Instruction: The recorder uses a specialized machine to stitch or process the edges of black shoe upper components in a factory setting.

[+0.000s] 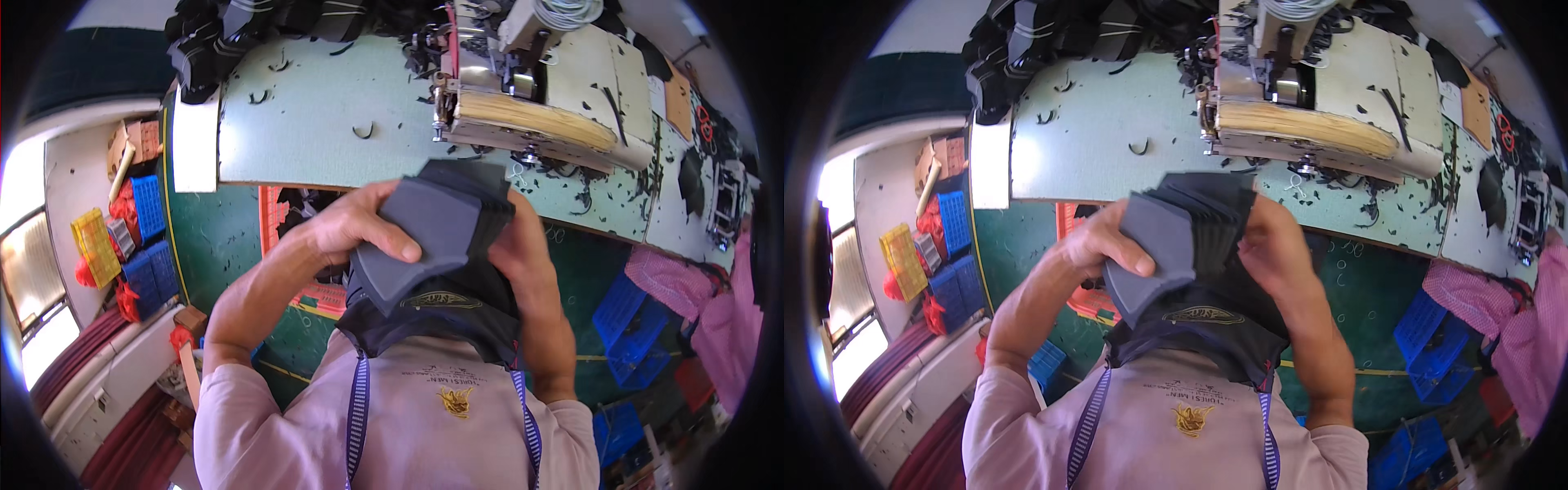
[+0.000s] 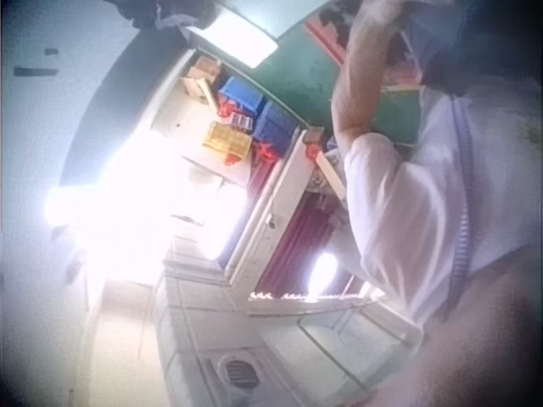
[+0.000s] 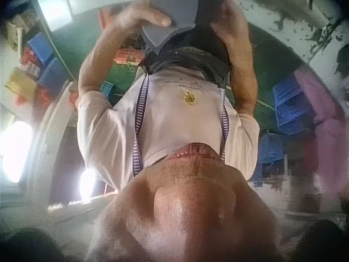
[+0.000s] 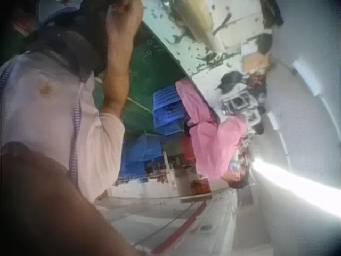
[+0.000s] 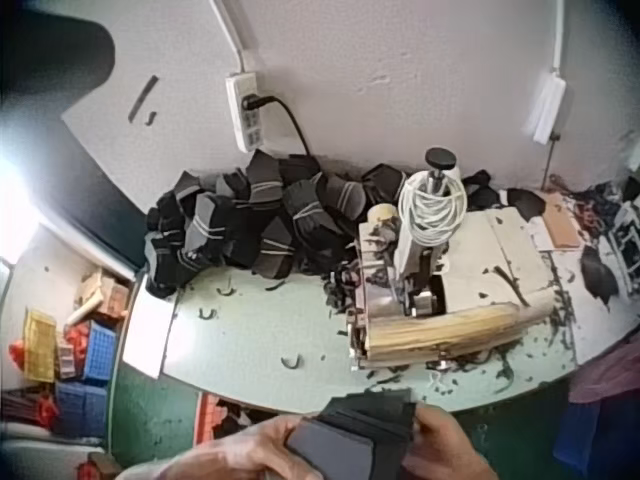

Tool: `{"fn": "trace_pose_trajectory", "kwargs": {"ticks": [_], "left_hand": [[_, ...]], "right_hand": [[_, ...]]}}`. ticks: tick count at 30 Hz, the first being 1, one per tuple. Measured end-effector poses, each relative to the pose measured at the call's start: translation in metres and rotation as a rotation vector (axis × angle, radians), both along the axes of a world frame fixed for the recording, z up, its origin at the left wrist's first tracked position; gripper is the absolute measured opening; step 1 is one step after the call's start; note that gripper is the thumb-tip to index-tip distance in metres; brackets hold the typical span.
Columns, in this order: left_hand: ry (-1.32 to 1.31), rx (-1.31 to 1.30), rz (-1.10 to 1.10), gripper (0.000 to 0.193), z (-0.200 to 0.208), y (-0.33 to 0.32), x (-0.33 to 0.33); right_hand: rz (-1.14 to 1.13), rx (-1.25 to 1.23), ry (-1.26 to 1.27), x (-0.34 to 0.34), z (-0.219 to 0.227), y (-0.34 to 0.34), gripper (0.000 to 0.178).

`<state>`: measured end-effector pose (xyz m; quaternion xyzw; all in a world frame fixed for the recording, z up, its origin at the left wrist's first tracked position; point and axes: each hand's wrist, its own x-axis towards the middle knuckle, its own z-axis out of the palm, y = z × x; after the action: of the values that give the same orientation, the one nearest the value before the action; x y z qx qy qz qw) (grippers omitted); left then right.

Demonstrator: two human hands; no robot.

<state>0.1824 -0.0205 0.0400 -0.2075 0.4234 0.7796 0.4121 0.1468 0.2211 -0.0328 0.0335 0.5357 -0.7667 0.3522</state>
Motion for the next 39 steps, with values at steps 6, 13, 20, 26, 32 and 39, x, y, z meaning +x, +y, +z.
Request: {"fn": "trace_pose_trajectory", "kwargs": {"ticks": [6, 13, 20, 26, 32, 39], "left_hand": [[0.685, -0.903, -0.439, 0.075, 0.007, 0.0, -0.008], [0.278, -0.367, 0.111, 0.079, -0.007, -0.045, -0.039], [0.406, -0.161, -0.51, 0.086, -0.027, 0.013, -0.003], [-0.148, -0.171, -0.235, 0.075, -0.038, -0.021, 0.008], [0.651, -1.276, -0.233, 0.066, -0.024, 0.014, 0.031], [0.359, -1.413, -1.005, 0.059, -0.056, -0.074, 0.101]], "right_hand": [[-0.052, -1.087, -0.573, 0.011, 0.051, 0.014, 0.098], [0.148, -0.256, -0.032, 0.012, 0.029, 0.048, 0.04], [0.291, -0.181, -0.135, -0.03, -0.017, -0.018, 0.018], [0.543, -0.102, -0.033, -0.031, 0.011, 0.006, 0.039], [0.759, -0.621, -0.401, -0.018, 0.048, -0.021, 0.116], [0.745, 0.246, 0.968, 0.032, 0.037, -0.063, 0.074]]}}
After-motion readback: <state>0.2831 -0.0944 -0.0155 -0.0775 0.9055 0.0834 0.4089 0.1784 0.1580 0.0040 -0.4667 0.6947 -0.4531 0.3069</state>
